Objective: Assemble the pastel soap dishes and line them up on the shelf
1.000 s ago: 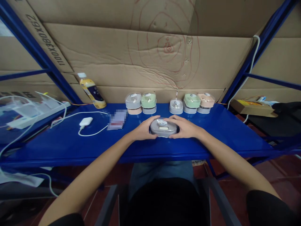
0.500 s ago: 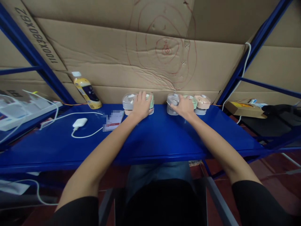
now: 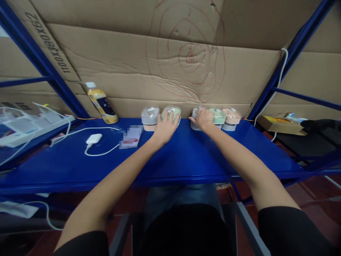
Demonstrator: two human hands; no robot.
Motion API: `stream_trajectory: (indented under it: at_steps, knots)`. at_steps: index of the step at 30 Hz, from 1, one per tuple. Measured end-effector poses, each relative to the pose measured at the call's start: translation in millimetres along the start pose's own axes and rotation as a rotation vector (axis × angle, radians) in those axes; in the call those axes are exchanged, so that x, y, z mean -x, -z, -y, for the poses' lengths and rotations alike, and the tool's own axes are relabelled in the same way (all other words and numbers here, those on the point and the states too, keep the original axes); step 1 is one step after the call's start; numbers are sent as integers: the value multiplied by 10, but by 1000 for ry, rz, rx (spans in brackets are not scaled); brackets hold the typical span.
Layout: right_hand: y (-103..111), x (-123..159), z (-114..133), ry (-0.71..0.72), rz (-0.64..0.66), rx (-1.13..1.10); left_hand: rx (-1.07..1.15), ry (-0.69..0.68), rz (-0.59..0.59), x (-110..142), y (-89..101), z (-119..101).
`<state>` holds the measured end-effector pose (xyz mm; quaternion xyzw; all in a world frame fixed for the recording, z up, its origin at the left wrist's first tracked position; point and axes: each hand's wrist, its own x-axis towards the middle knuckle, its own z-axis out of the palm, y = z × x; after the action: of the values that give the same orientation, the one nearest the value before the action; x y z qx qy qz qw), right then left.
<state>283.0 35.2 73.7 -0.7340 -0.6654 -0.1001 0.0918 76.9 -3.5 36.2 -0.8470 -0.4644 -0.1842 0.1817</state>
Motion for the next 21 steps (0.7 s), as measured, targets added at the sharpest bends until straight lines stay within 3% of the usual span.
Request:
stream_trajectory:
  at_steps: [3, 8, 9, 12, 14, 17, 21]
  knots:
    - [171, 137, -12, -56, -106, -15, 169, -120, -44, 209, 19, -29]
    - [337, 682, -257, 98, -321, -218, 602, -388, 12, 497, -4, 13]
    - [306, 773, -331, 225, -300, -278, 660, -414, 42, 533, -3, 13]
    - [90, 926, -513, 705, -34, -428, 766, -416, 114, 597, 16, -19]
    - [-87, 948, -549, 845, 82, -472, 810, -391, 147, 618, 24, -52]
    - [-271, 965, -474, 869, 106, -475, 872, -351, 161, 642, -2, -90]
    - [-324, 1027, -350, 792, 39, -450, 931, -188, 152, 675, -90, -111]
